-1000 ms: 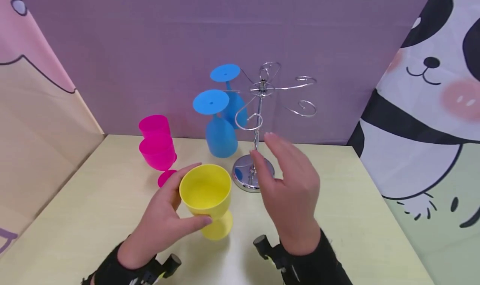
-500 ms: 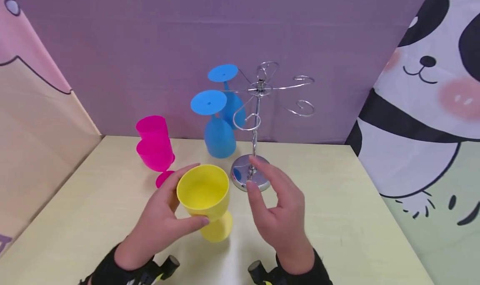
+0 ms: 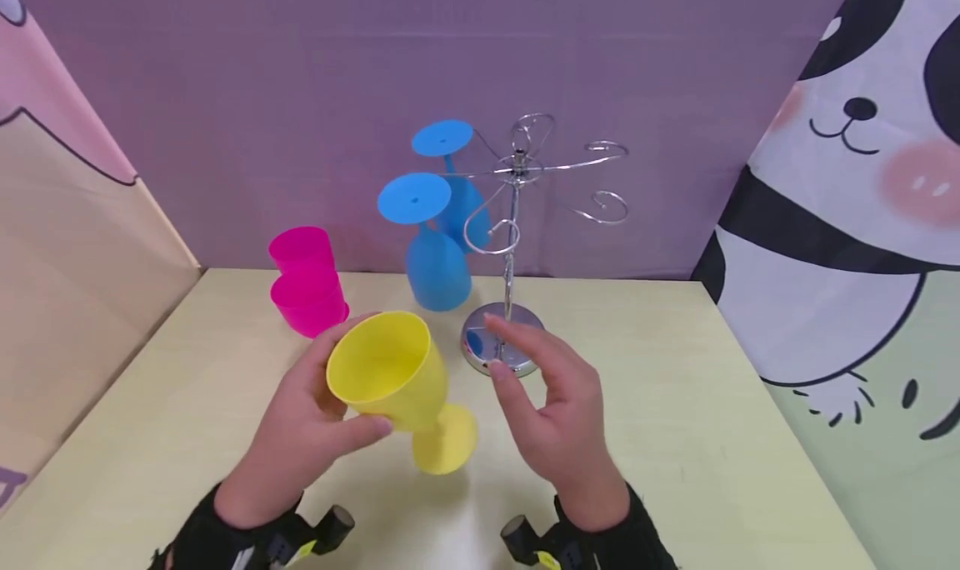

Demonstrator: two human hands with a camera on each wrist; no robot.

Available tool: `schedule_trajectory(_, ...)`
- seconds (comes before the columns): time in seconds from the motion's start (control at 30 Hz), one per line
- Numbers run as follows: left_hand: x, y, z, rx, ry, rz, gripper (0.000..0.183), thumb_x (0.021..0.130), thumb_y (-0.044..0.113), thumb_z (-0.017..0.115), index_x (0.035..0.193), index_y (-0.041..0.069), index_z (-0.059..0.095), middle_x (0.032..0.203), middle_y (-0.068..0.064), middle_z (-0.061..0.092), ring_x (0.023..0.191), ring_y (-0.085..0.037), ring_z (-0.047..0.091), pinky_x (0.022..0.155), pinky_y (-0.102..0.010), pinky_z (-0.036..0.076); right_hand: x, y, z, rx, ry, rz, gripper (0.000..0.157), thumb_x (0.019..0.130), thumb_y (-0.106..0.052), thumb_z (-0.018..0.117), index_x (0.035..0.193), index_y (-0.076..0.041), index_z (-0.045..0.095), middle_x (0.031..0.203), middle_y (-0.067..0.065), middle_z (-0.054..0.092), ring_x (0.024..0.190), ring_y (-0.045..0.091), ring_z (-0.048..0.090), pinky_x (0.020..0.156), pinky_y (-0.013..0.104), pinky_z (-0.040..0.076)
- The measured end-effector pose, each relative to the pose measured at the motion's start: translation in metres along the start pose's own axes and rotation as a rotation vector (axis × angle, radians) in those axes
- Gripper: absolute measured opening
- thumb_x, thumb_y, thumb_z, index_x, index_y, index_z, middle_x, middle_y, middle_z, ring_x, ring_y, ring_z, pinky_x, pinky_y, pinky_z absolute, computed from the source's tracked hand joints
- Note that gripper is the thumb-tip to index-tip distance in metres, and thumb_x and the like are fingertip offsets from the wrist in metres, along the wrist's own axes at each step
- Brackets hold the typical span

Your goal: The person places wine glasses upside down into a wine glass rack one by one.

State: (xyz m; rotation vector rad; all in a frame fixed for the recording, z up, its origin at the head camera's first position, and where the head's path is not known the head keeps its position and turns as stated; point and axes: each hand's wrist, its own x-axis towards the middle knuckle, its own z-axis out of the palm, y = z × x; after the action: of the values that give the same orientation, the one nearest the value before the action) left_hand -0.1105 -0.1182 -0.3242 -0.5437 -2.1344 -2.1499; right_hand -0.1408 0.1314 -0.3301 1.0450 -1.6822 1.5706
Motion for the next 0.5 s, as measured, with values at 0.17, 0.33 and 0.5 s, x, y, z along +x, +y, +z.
schedule_trajectory(0.17, -0.002, 0.004, -0.007, -0.190, 0.008, 0.030, 0.076, 0.087, 0.008, 0.084, 0.151, 0.009, 0.043, 0.141, -0.014, 0.053, 0.124, -0.036, 0.055, 0.099, -0.042, 0.054, 0.000, -0.001, 0.000, 0.001, 0.003, 0.033, 0.031, 0.101, -0.002, 0.065, 0.125, 0.017, 0.061, 0.129, 0.022, 0.067, 0.123, 0.029, 0.064, 0.106, 0.036, 0.049)
schedule_trajectory(0.33, -0.004, 0.005, -0.013, -0.384, -0.008, 0.041, 0.068, 0.091, 0.015, 0.081, 0.148, 0.009, 0.045, 0.138, -0.017, 0.055, 0.118, -0.032, 0.058, 0.098, -0.042, 0.055, -0.001, -0.002, -0.001, 0.034, 0.026, 0.073, 0.029, 0.100, 0.003, 0.063, 0.126, 0.017, 0.061, 0.128, 0.022, 0.068, 0.122, 0.029, 0.065, 0.105, 0.036, 0.049)
schedule_trajectory(0.5, -0.005, 0.002, -0.015, -0.585, -0.034, 0.106, 0.059, 0.093, 0.011, 0.078, 0.145, 0.007, 0.050, 0.129, -0.008, 0.061, 0.113, -0.023, 0.060, 0.098, -0.036, 0.055, -0.001, -0.002, -0.003, 0.089, 0.071, 0.158, 0.029, 0.098, 0.014, 0.056, 0.127, 0.015, 0.062, 0.125, 0.019, 0.070, 0.120, 0.028, 0.067, 0.102, 0.035, 0.051)
